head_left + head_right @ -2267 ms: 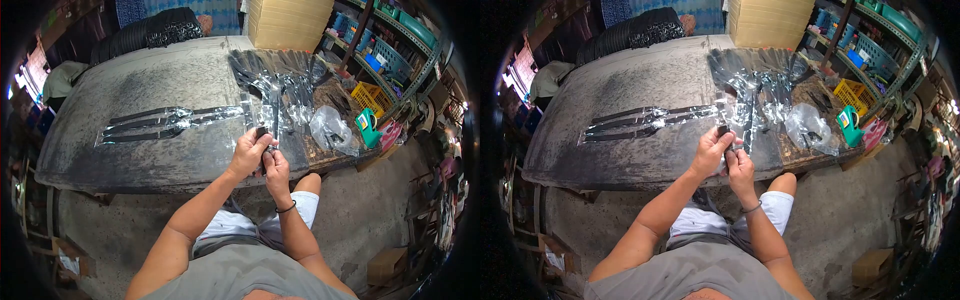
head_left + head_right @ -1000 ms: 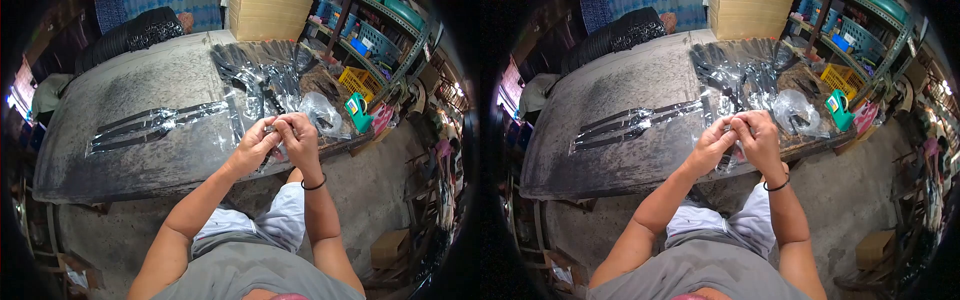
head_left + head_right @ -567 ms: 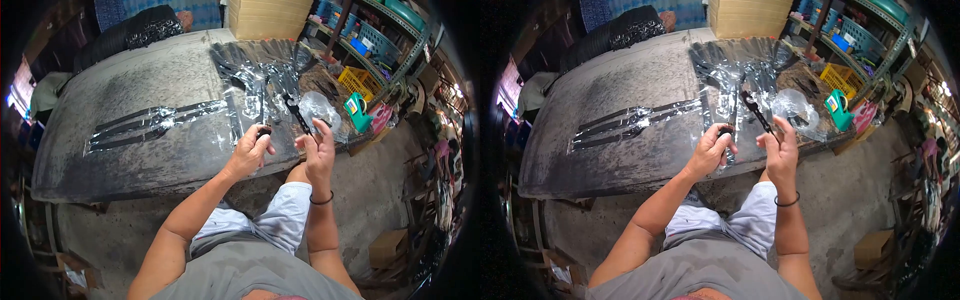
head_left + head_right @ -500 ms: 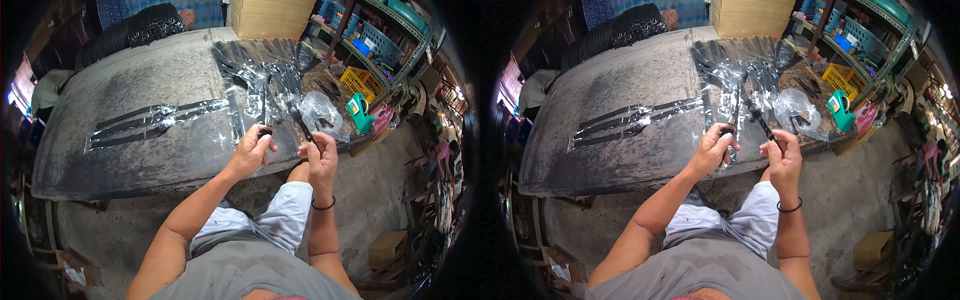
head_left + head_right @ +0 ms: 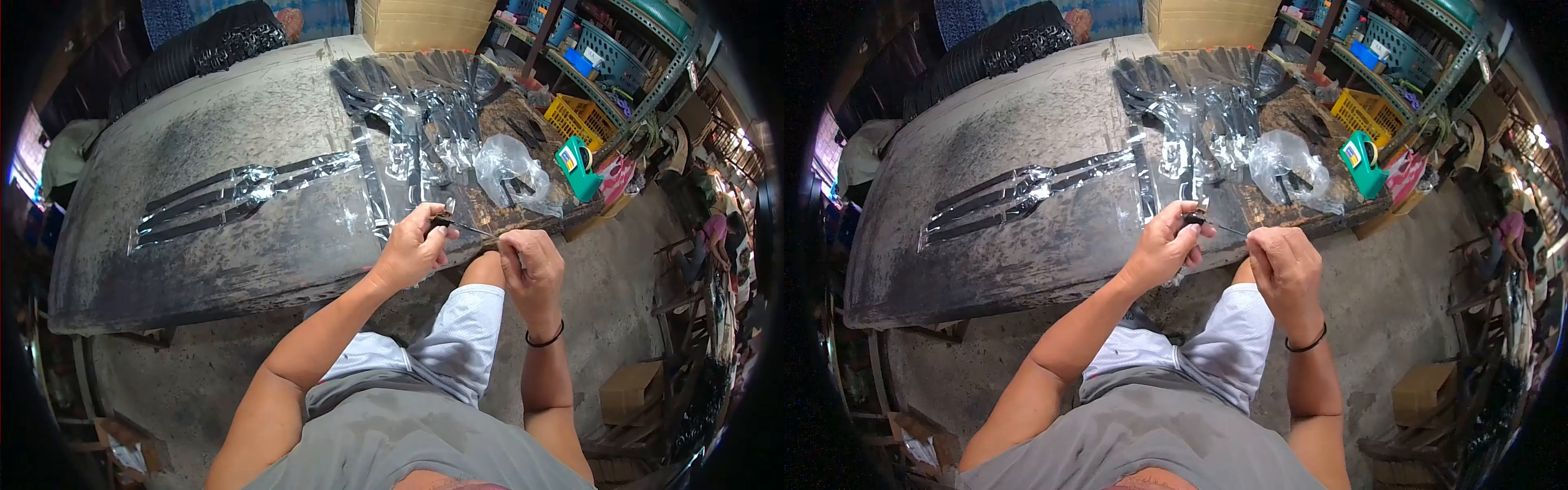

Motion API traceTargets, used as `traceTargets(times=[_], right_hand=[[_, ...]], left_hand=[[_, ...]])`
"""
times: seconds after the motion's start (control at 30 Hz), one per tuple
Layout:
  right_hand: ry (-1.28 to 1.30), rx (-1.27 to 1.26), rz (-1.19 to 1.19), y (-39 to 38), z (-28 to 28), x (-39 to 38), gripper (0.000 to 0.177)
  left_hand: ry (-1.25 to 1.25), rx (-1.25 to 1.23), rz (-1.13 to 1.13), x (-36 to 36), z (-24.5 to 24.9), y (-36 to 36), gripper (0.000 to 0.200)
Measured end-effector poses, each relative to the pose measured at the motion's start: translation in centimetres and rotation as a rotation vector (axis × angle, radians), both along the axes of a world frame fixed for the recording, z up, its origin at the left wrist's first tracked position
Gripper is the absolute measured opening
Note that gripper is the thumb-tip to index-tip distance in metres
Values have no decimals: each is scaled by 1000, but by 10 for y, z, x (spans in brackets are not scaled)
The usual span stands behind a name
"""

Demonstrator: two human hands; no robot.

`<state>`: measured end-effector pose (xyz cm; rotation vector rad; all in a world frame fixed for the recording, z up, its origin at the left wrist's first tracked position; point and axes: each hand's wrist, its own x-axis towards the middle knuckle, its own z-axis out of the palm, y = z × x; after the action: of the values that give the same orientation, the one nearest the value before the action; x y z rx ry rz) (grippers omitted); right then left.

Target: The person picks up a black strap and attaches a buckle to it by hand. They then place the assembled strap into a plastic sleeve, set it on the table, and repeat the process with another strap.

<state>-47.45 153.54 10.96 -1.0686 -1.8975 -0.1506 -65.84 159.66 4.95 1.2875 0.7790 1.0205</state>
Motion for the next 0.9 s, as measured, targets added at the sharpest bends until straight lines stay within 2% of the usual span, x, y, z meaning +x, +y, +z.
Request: traceTargets(times=[0.33,0.47,0.53,0.63,0.67,0.7,0.73,0.8,0.83,0.9], right_hand=[[-165,66,-42,0,4,-8,20],[-228,26,1,8,-2,-16,18],[-203,-11,6,11,-7,-21,17],[-141,-52,68,14,-12,-22,17],[83,-217,149,10,-11,-25,13],[308,-380,229,8,-12,-27,14],[306,-383,230,7,-14,-29,14],[888,-395,495,8,-24,-30,34],[887,-397,495,12,-37,-27,34],[903,-626,302,23,-76,-17,52]], left_hand=[[110,51,22,2,4,-7,35],[129,169,-14,6,4,-13,31],[145,279,1,8,6,-16,27],[135,276,-19,2,-1,-13,27],[136,273,-18,0,-1,-13,27],[133,382,8,-2,-1,-13,27],[128,490,35,-3,-1,-14,27],[55,577,69,-2,-16,-6,29],[-16,665,98,-2,-23,-3,32],[-83,606,4,-5,-30,-4,35]])
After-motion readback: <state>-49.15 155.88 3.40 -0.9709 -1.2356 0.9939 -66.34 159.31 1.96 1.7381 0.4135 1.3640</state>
